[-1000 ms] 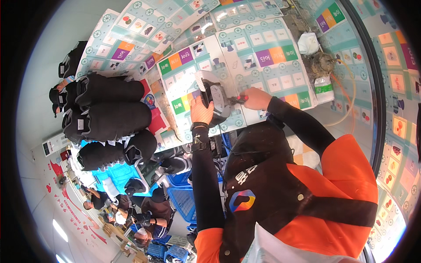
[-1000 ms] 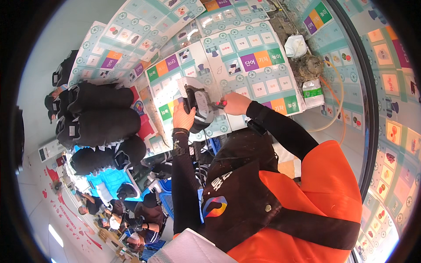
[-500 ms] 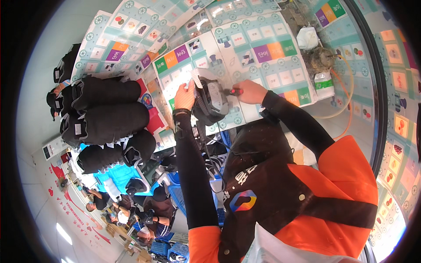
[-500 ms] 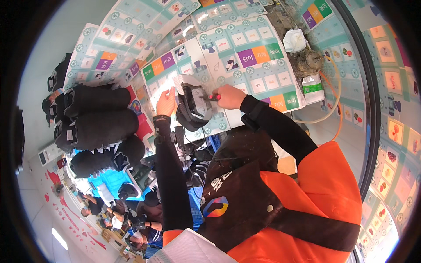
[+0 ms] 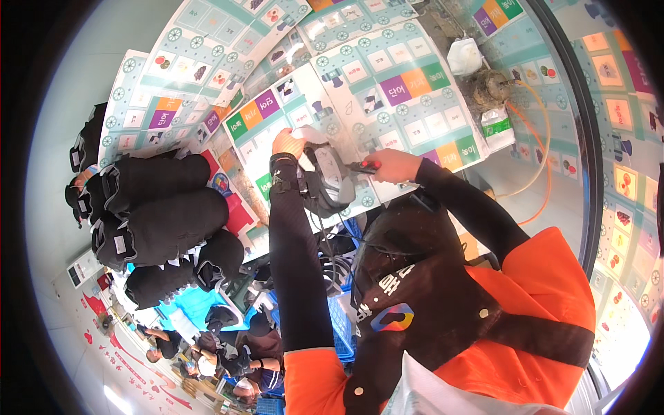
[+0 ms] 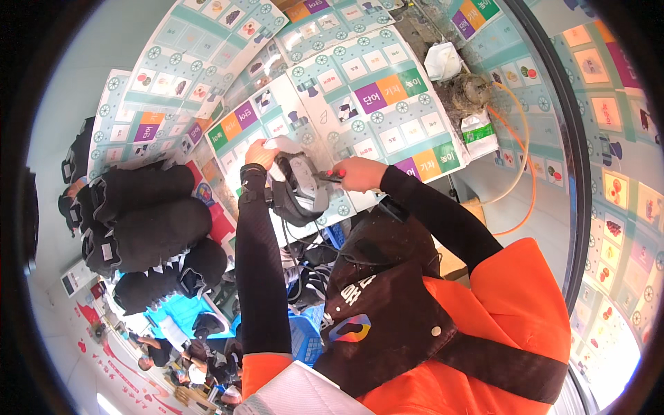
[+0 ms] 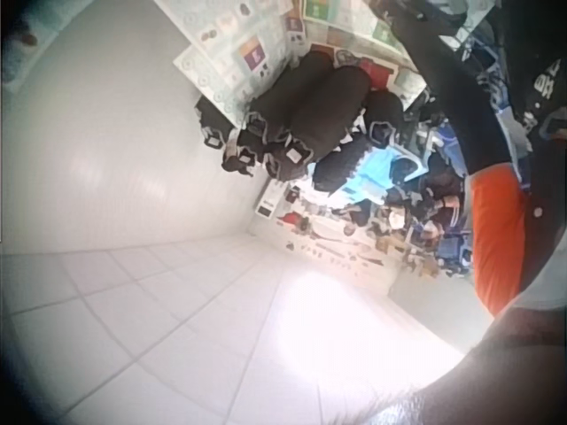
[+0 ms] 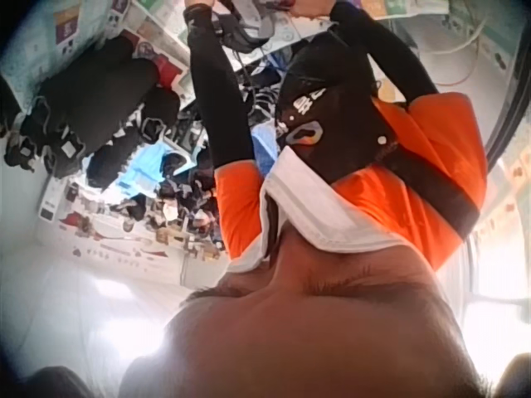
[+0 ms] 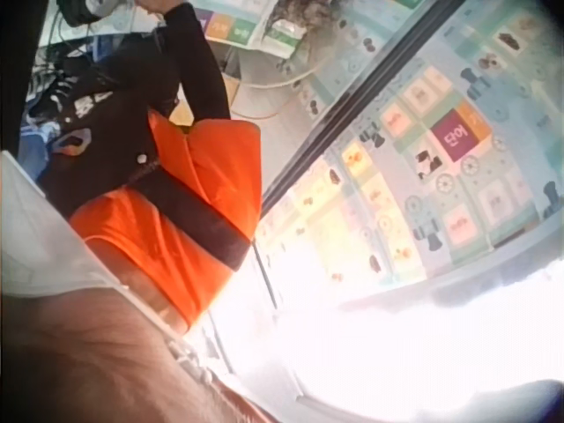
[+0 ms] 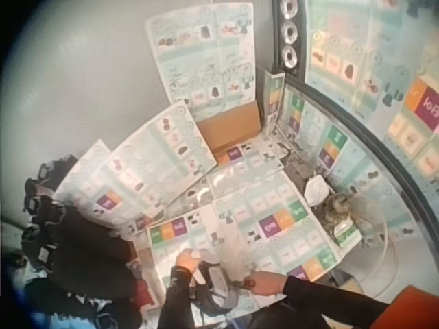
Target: The person cleans the interior and exterior of several shoes using a brush and a handheld suction tool. The person picks up a shoe from a bin, uses the brush to scrub the outer surface and the inner lining, then applies the suction tool to the inside of the shoe before placing it into a different bin and repeating the process with another shoe.
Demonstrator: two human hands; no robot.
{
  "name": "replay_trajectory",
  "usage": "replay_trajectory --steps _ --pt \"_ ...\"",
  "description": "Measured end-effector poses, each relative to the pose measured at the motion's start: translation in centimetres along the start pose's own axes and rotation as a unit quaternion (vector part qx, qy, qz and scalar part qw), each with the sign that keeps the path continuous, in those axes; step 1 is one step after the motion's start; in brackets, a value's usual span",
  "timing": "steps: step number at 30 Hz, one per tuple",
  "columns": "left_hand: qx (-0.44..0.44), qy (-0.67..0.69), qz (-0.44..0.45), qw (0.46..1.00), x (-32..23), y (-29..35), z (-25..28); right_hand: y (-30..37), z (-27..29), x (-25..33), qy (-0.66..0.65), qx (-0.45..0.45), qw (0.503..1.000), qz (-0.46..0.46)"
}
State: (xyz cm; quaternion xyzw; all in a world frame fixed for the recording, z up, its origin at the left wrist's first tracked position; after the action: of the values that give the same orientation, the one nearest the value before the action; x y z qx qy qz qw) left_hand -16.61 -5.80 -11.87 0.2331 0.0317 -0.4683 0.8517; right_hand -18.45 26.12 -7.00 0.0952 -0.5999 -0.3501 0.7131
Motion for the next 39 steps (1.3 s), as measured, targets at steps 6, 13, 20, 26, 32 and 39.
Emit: replay_trajectory --steps 6,13,20,26,32,39 --pt "-0.159 -0.053 -0.139 0.976 -4.0 6.6 6.6 4.5 4.0 1.1 -0.075 -0.087 0.993 0.015" --pt "-0.227 0.038 -0.104 0.968 -3.9 9.3 8.3 2.3 3.5 3.4 0.056 -0.166 0.976 0.13" --pt "-0.208 0.048 -0.053 0.976 -4.6 10.4 8.1 -2.0 -0.6 2.0 0.107 -0.22 0.965 0.095" --pt "-0.2 0.032 -0.033 0.979 -5.0 11.5 7.9 -2.3 -2.5 1.6 0.1 -0.15 0.979 0.097" --pt "-0.195 0.019 -0.045 0.98 -4.6 12.3 7.9 -2.9 -2.7 1.6 0.079 -0.179 0.975 0.105" --pt "-0.194 -0.004 -0.046 0.98 -5.3 13.3 8.5 -3.5 -3.3 2.2 0.047 -0.194 0.973 0.116"
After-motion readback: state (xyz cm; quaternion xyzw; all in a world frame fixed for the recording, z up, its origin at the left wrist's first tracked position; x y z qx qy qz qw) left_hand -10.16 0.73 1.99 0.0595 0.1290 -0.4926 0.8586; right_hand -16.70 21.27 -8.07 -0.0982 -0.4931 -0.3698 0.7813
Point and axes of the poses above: each hand's wrist, its own y-axis away from the middle knuckle, its own z-axis out of the back of the hand, x = y × z, the point moved 1 cm from there along -y, towards the middle knuckle, and after that the axes turned 5 degrees about -x, right-handed, at the moved point
